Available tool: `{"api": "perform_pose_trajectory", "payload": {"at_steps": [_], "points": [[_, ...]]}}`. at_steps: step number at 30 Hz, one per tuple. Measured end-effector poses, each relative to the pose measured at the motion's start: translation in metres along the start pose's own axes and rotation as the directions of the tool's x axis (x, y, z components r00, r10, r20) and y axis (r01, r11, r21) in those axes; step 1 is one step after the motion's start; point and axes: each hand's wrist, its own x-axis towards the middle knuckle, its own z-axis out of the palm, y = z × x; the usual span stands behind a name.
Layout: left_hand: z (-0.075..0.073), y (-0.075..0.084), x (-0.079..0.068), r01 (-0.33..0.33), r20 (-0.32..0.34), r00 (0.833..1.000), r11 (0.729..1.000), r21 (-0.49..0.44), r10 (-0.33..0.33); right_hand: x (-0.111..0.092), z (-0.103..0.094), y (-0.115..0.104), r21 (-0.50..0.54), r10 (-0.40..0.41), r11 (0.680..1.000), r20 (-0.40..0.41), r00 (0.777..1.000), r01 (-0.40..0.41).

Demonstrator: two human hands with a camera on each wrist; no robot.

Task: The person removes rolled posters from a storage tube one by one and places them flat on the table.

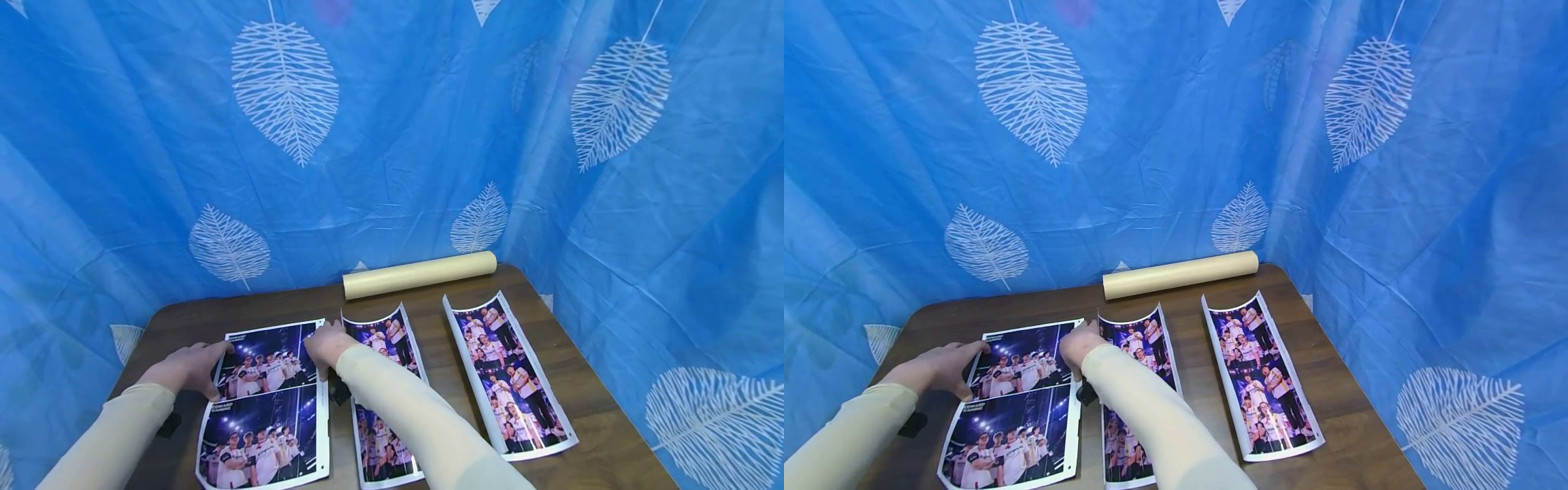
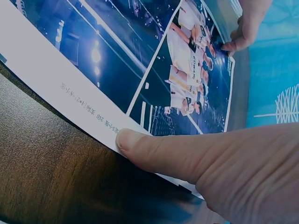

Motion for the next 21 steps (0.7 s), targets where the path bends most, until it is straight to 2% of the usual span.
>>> {"api": "perform_pose_trajectory", "payload": {"at_steps": [11,14,18,21], "points": [[0.005,-0.003,0.003,-0.014,-0.027,1.0,1.0,0.001,0.014,-0.003,0.001,-0.002,0.005,0.013,1.0,-0.002,1.0,-0.013],[0.007,-0.003,0.003,-0.044,-0.032,0.998,0.999,0.025,0.045,-0.004,0.002,-0.003,-0.005,-0.009,1.0,-0.01,1.0,0.009],[0.008,-0.001,0.0,-0.109,-0.044,0.993,0.99,0.086,0.113,-0.007,0.009,-0.011,-0.066,-0.075,0.995,-0.079,0.994,0.07],[0.01,0.003,-0.006,-0.155,-0.062,0.985,0.981,0.114,0.163,-0.012,0.016,-0.022,-0.1,-0.125,0.989,-0.175,0.977,0.108]]}}
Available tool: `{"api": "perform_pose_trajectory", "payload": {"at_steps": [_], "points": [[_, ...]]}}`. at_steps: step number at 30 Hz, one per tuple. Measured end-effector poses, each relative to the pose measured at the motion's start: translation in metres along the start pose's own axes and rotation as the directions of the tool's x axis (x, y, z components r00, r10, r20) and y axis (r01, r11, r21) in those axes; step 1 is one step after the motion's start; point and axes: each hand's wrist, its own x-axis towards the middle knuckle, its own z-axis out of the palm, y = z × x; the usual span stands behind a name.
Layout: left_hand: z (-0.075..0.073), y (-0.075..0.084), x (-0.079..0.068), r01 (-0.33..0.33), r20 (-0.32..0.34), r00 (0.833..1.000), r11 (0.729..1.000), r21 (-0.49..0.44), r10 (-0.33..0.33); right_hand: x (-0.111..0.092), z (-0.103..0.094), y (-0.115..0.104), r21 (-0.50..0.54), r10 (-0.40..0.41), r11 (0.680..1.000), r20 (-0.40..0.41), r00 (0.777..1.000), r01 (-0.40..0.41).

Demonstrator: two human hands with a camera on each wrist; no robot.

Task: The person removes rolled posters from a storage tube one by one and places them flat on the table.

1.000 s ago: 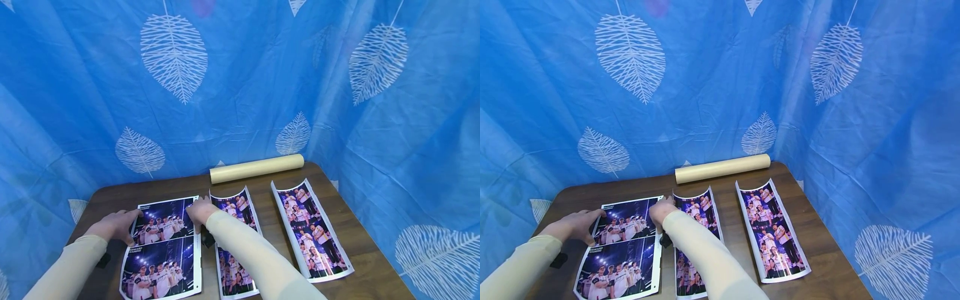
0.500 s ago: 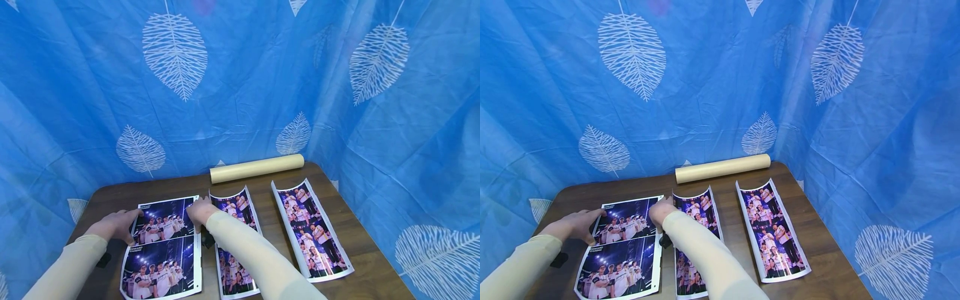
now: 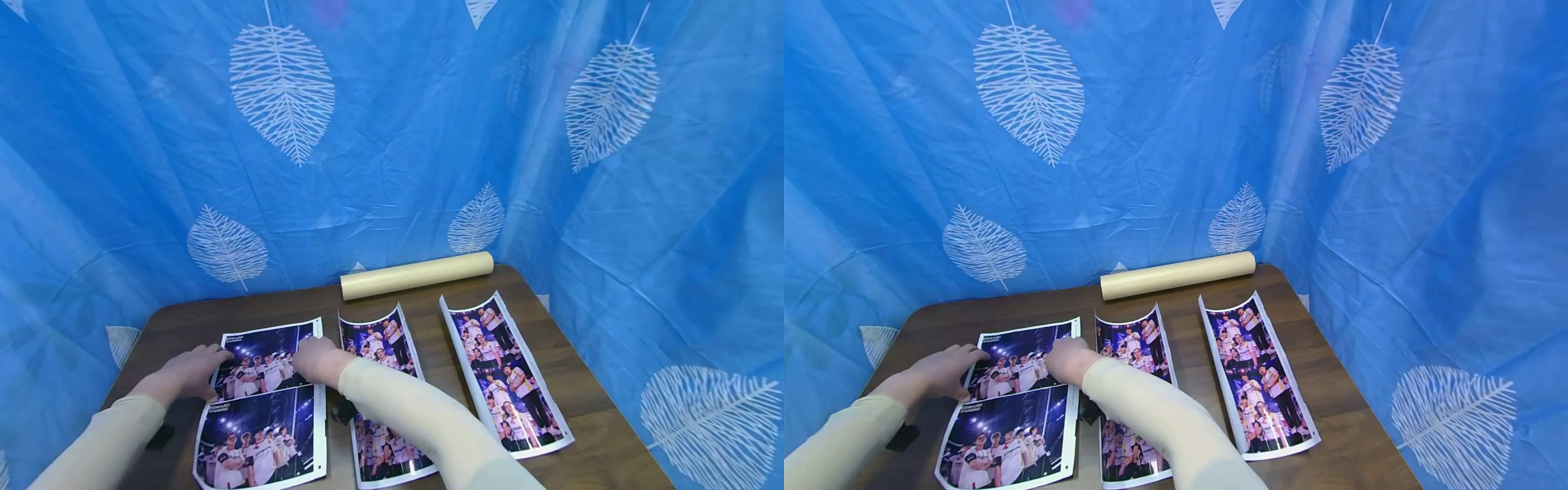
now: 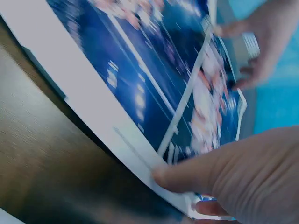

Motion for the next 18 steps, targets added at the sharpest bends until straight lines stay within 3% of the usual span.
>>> {"api": "perform_pose_trajectory", "payload": {"at_steps": [5,9,12,18], "points": [[0.005,0.007,-0.008,-0.112,-0.007,0.994,0.993,-0.03,0.112,-0.012,0.008,-0.014,-0.018,-0.079,0.997,-0.111,0.991,0.078],[0.014,0.011,-0.016,-0.18,-0.017,0.984,0.982,-0.063,0.18,-0.021,0.012,-0.018,-0.029,-0.084,0.996,-0.09,0.992,0.082],[0.018,0.012,-0.026,-0.164,-0.002,0.986,0.983,-0.082,0.164,-0.029,0.01,-0.019,-0.017,-0.064,0.998,-0.042,0.997,0.064],[0.024,0.012,-0.048,-0.066,0.111,0.99,0.976,-0.206,0.09,-0.045,0.009,-0.025,-0.076,-0.055,0.995,0.051,0.997,0.059]]}}
